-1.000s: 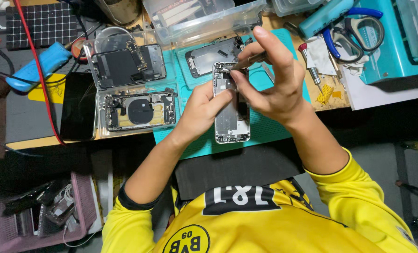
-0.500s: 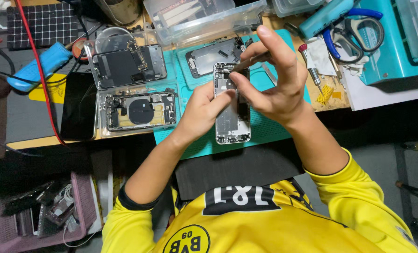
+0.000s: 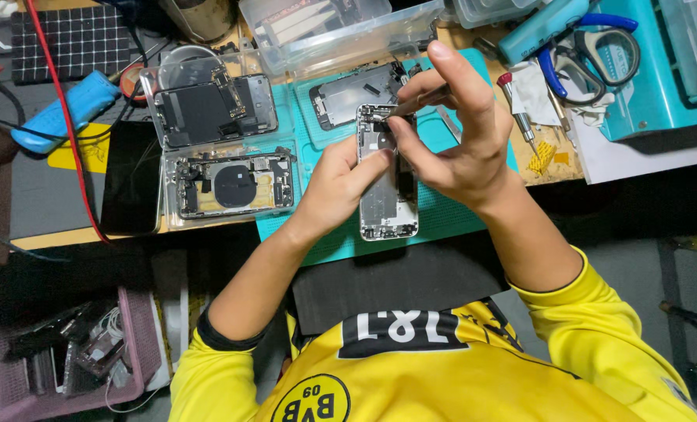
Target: The person disassembles a smartphone at a repair workbench. They hold the opened phone, use a screwdriver to remove screws from the frame, pry and lift internal components with a tool, and reposition the phone repeatedly to work on different edges while other phone parts and tools sit on the mat.
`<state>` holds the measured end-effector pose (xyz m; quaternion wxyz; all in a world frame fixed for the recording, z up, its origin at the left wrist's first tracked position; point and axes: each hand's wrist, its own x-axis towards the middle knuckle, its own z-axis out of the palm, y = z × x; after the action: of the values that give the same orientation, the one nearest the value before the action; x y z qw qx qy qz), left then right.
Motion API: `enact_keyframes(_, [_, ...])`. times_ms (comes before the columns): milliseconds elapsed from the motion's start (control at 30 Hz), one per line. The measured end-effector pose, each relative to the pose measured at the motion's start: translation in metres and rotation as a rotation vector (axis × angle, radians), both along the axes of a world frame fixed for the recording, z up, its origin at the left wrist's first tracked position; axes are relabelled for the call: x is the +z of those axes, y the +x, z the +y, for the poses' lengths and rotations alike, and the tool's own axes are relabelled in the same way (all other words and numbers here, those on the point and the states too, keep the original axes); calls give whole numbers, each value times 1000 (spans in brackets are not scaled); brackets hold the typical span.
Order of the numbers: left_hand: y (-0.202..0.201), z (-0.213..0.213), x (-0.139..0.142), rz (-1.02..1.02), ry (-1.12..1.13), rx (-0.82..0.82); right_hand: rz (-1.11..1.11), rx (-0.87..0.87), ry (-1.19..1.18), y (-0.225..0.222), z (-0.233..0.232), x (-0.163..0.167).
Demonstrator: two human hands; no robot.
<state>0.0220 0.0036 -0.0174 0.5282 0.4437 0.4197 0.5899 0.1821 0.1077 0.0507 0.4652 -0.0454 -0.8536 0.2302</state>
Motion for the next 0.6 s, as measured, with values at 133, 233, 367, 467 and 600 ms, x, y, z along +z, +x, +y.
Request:
enact_keyframes(133, [0, 1, 1, 14, 7, 8, -5, -20, 16, -1, 0, 1])
enact_keyframes(233, [1, 1, 1, 18, 16, 7, -26, -28, 85, 0, 1, 3])
enact_keyframes(367, [-1, 0, 1, 21, -5, 9, -14, 7, 30, -1, 0, 4])
enact_keyframes(467, [-1, 1, 1, 18, -1, 10, -8, 12, 34, -1, 0, 3])
enact_keyframes(600, [0, 0, 2, -23, 17, -6, -10, 0, 4, -1, 0, 1])
